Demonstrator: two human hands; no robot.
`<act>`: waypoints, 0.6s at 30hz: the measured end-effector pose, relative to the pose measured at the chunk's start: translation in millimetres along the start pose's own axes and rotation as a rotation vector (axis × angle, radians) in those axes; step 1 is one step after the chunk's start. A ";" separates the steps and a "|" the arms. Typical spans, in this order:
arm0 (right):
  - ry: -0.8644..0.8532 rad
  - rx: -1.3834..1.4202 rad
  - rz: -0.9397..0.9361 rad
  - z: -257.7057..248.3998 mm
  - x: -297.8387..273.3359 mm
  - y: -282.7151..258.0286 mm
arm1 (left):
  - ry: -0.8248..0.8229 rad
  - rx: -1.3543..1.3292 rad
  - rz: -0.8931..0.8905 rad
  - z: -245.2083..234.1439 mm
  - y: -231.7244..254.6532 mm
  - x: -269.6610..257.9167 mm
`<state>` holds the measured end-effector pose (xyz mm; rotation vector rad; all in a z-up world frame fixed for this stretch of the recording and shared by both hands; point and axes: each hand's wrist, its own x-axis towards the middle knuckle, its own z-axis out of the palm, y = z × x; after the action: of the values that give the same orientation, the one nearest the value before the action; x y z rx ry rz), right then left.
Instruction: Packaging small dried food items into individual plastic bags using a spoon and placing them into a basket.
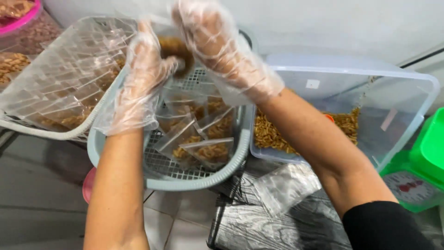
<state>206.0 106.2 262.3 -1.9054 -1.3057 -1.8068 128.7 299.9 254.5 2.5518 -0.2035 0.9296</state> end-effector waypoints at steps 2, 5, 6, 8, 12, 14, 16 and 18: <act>0.020 -0.038 -0.019 28.5 -6.1 -17.3 | -0.081 -0.057 -0.058 6.5 -8.7 -3.0; -0.324 0.802 0.464 42.6 -29.7 -24.4 | -0.338 -0.137 -0.336 19.7 -31.0 -3.4; -0.376 0.753 0.322 35.5 -33.0 -26.0 | -0.395 -0.123 -0.329 27.1 -44.1 -2.2; -0.431 0.705 0.180 76.1 -92.4 -2.7 | -0.455 -0.112 -0.325 29.2 -48.4 -2.2; -0.582 1.430 0.501 93.0 -86.6 -15.0 | -0.557 0.018 -0.246 12.7 -24.2 -3.6; -0.485 0.724 0.075 26.8 -43.8 -17.7 | -0.585 0.012 -0.226 15.3 -25.7 -3.5; -0.516 0.958 0.322 -21.1 -16.4 -16.1 | -0.537 0.122 -0.088 26.7 -34.9 -5.0; -0.615 0.885 0.402 -60.4 -0.7 -10.0 | -0.599 0.120 -0.252 -2.5 5.6 -6.9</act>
<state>156.8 70.9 271.3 -1.9752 -1.3903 -0.3144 120.4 296.0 253.7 2.8150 0.0076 0.0710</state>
